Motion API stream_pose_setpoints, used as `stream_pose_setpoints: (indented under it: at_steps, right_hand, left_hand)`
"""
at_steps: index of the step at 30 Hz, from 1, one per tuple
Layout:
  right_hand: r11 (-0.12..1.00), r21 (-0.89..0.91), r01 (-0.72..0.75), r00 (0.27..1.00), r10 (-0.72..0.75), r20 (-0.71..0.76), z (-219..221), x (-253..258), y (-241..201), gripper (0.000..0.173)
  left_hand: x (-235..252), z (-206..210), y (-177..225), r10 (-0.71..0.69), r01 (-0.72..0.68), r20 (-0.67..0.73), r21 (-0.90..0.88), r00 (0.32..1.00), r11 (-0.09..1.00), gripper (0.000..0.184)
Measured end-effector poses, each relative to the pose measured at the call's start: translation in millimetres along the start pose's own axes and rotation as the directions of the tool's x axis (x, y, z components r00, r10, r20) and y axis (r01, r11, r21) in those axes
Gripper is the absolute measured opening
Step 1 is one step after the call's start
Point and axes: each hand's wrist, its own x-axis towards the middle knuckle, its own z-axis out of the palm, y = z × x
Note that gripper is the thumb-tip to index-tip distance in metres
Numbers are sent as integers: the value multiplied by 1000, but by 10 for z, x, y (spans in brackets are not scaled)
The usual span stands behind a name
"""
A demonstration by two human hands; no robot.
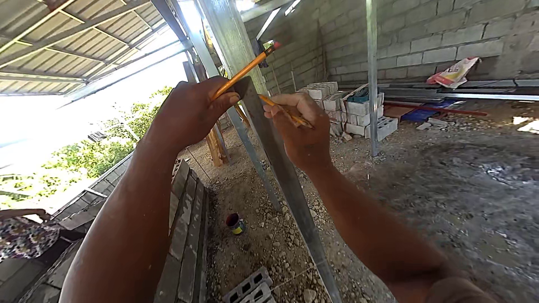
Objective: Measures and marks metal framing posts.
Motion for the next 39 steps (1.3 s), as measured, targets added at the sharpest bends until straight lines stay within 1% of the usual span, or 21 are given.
stream_pose_setpoints:
  at_steps: [6, 9, 11, 13, 15, 17, 18, 19, 20, 21, 22, 24, 25, 27, 28, 29, 31, 33, 35, 37, 39]
  right_hand:
    - [998, 15, 67, 997, -67, -28, 47, 47, 66, 18]
    - [994, -54, 91, 995, -93, -45, 55, 70, 51, 17]
    - [988, -118, 100, 988, -113, -110, 47, 72, 45, 16]
    - [996, -87, 36, 988, -49, -148, -52, 17, 19, 19]
    - [1000, -17, -17, 991, 14, -137, -202, -72, -85, 24]
    - [1000, 1, 9, 992, -9, -128, -347, -141, -135, 23]
    - [1000, 0, 29, 993, -29, -118, -426, -161, -134, 23]
    - [999, -8, 44, 993, -45, -109, -510, -168, -130, 23]
    - [998, -17, 54, 993, -56, -106, -595, -173, -127, 23]
    - [997, -24, 67, 991, -69, -111, -679, -179, -130, 22]
    - [996, -25, 83, 989, -86, -117, -759, -184, -141, 21]
    - [992, -21, 121, 982, -122, -145, -863, -180, -183, 20]
    - [990, -24, 137, 978, -139, -156, -882, -179, -209, 20]
    - [988, -27, 154, 975, -156, -158, -863, -181, -263, 19]
    - [986, -27, 163, 975, -165, -150, -837, -183, -282, 19]
    - [985, -31, 170, 975, -173, -137, -808, -184, -296, 19]
    - [983, -45, 177, 978, -180, -103, -765, -193, -325, 20]
    - [982, -53, 182, 979, -186, -83, -739, -201, -352, 20]
    - [983, -70, 170, 982, -174, -66, -721, -206, -378, 21]
    - [983, -80, 168, 985, -171, -34, -697, -187, -384, 22]
    - [977, -99, 187, 982, -186, 10, -653, -142, -362, 22]
  left_hand:
    - [-2, 3, 2, 10, -10, -5, 3, 1000, 1000, 32]
    - [1, 8, 5, 8, -8, -12, 0, 1000, 1000, 32]
    - [5, 15, 9, 2, -2, -14, 6, 1000, 1000, 33]
    - [10, 17, 12, -15, 15, 1, 0, 1000, 1000, 33]
    - [14, -3, -9, -36, 37, 27, -38, 999, 999, 33]
    - [-65, -7, -79, -97, 106, 63, -173, 993, 979, 31]
    - [-148, 27, -115, -147, 158, 59, -297, 987, 942, 29]
    - [-262, 97, -139, -208, 199, 27, -441, 978, 875, 26]
    - [-405, 219, -149, -265, 197, -36, -572, 964, 796, 24]
    - [-559, 392, -113, -332, 161, -123, -688, 935, 708, 24]
    - [-700, 607, -27, -417, 109, -208, -777, 885, 620, 26]
    - [-796, 1073, 202, -589, -23, -334, -882, 736, 471, 29]
    - [-773, 1286, 338, -663, -87, -359, -910, 657, 406, 29]
    - [-673, 1599, 633, -786, -174, -324, -946, 527, 274, 30]
    - [-601, 1685, 766, -826, -201, -284, -957, 487, 211, 32]
    - [-526, 1730, 878, -848, -214, -246, -963, 469, 161, 34]
    - [-392, 1744, 1028, -854, -192, -227, -970, 468, 152, 39]
    - [-282, 1707, 1118, -847, -102, -259, -966, 465, 240, 40]
    - [-190, 1661, 1188, -862, 40, -286, -942, 419, 333, 37]
    - [-162, 1610, 1228, -871, 107, -277, -932, 407, 347, 37]
    - [-142, 1569, 1255, -876, 125, -266, -932, 402, 340, 38]
